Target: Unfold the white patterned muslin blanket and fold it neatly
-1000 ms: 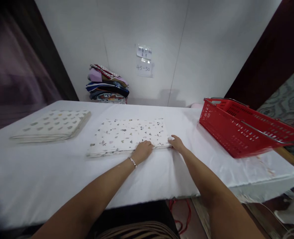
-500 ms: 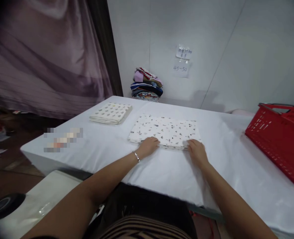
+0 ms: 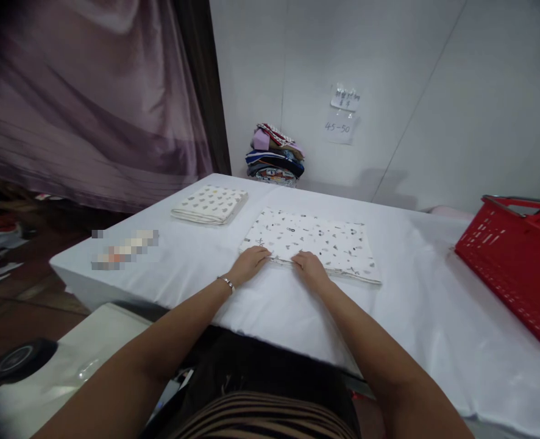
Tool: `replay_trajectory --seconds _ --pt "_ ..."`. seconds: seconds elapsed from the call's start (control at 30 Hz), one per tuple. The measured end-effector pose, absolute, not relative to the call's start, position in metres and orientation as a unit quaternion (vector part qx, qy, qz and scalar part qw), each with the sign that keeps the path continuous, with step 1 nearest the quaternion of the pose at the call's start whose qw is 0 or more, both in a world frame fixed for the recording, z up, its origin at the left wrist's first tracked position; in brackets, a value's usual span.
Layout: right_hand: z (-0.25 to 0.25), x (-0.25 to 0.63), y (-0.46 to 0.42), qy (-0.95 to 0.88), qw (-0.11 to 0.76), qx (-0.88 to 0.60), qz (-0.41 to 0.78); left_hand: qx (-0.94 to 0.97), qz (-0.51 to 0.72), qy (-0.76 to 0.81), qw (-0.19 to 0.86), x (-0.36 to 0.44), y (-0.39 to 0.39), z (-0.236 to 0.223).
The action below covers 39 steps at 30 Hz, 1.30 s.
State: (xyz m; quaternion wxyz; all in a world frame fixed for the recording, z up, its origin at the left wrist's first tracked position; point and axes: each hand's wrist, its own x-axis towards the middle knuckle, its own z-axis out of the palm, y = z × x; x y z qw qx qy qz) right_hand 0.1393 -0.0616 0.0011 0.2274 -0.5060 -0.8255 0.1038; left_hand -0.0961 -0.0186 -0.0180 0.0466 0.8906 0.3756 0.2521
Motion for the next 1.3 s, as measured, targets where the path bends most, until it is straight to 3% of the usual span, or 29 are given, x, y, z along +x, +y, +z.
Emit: replay_trajectory --seconds 0.2,0.53,0.9,1.3 --pt "-0.003 0.129 -0.055 -0.805 0.239 -0.534 0.100 0.879 0.282 0.380 0.059 -0.094 -0.019 -0.017" --pt "-0.020 0.130 -0.056 -0.745 0.285 -0.593 0.106 0.898 0.248 0.364 -0.010 -0.070 -0.022 -0.011" --pt "-0.033 0.135 -0.056 -0.754 0.332 -0.565 0.047 0.895 0.264 0.356 -0.053 -0.063 -0.026 -0.013" --pt "-0.035 0.136 -0.053 -0.761 0.328 -0.558 0.023 0.902 0.232 0.362 -0.026 -0.062 -0.023 -0.015"
